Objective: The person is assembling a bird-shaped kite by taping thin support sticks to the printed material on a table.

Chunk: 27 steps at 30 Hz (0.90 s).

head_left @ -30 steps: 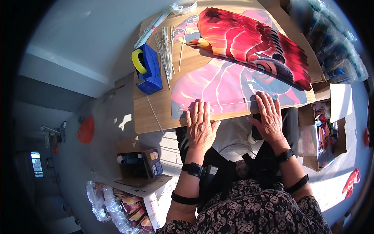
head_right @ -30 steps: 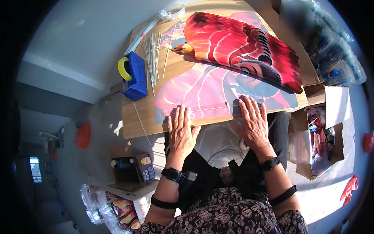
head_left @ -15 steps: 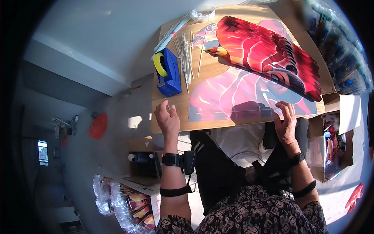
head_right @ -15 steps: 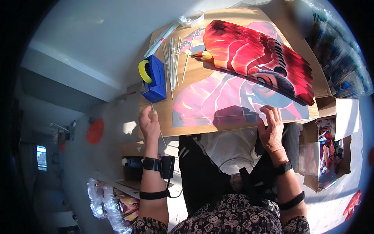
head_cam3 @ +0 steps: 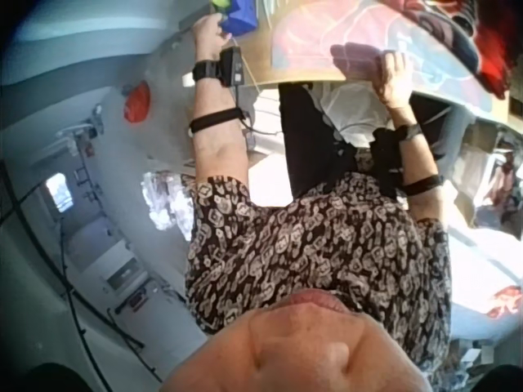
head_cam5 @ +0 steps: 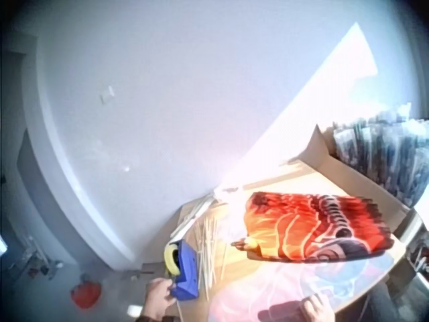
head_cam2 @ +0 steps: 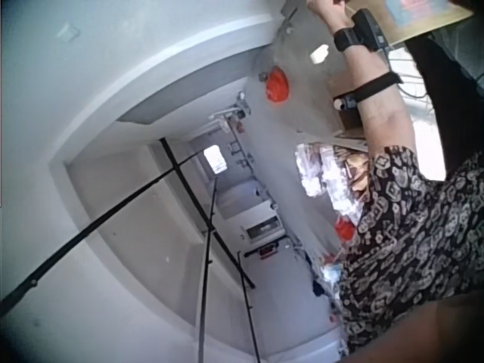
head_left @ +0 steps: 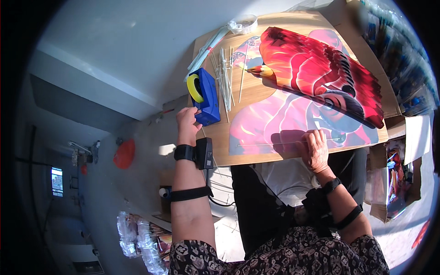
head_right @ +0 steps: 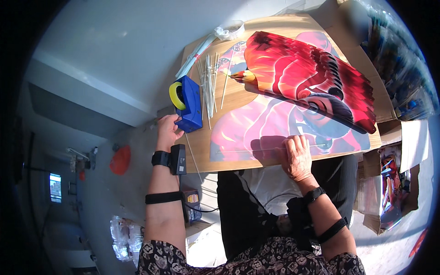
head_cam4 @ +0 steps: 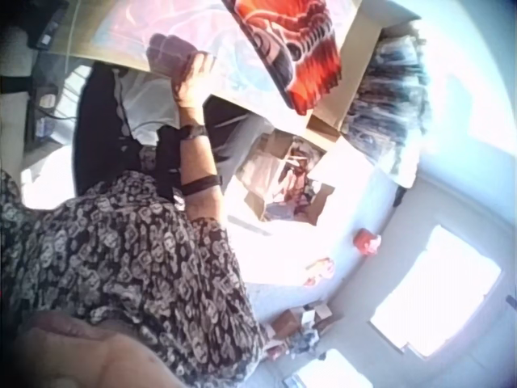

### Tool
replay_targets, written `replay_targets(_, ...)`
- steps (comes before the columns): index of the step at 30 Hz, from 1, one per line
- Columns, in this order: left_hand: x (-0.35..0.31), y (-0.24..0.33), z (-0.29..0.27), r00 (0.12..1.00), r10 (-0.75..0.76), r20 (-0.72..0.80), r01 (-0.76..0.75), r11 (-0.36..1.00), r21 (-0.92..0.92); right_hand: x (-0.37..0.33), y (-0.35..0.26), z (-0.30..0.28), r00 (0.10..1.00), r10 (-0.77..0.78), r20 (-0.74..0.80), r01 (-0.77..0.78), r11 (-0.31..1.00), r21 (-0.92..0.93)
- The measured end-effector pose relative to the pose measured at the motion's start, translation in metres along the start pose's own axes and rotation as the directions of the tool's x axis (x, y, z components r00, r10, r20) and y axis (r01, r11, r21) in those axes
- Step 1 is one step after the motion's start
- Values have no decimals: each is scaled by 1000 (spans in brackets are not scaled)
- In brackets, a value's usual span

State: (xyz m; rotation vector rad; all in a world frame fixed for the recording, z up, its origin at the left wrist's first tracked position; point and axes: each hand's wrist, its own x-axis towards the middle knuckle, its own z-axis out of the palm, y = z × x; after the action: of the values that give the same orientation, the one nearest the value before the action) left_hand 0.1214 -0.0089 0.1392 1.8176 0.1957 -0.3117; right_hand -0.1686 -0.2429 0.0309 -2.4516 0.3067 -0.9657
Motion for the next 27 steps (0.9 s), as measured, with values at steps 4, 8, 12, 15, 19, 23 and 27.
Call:
replay_targets(4,4,-2,-4,998,14,61,-9,996,-91,-1,0,1,999,36,40,-35,999,-22)
replay_targets(8,-6,-15,-2,996,81,29,-69,951,-300,-1,1,2,999,33,27,-33,999,-15)
replay_targets(12,-11,-47,-6,961,275,-4,-235,815,-530,-1,0,2,999,32,30,-31,999,-35)
replay_targets(15,-17,-56,-2,989,144,18,-109,823,-557,-2,3,2,999,36,29,-34,998,-44)
replay_targets(19,-15,-55,1,965,-197,171,261,723,-640,-2,2,4,999,30,15,-29,998,-53)
replay_targets(23,-11,-68,0,895,-321,309,444,695,-565,-2,-3,7,1000,22,7,-21,999,-42)
replay_targets(27,-36,-70,28,983,-80,-164,5,909,-417,-3,7,3,999,34,0,-34,996,-87)
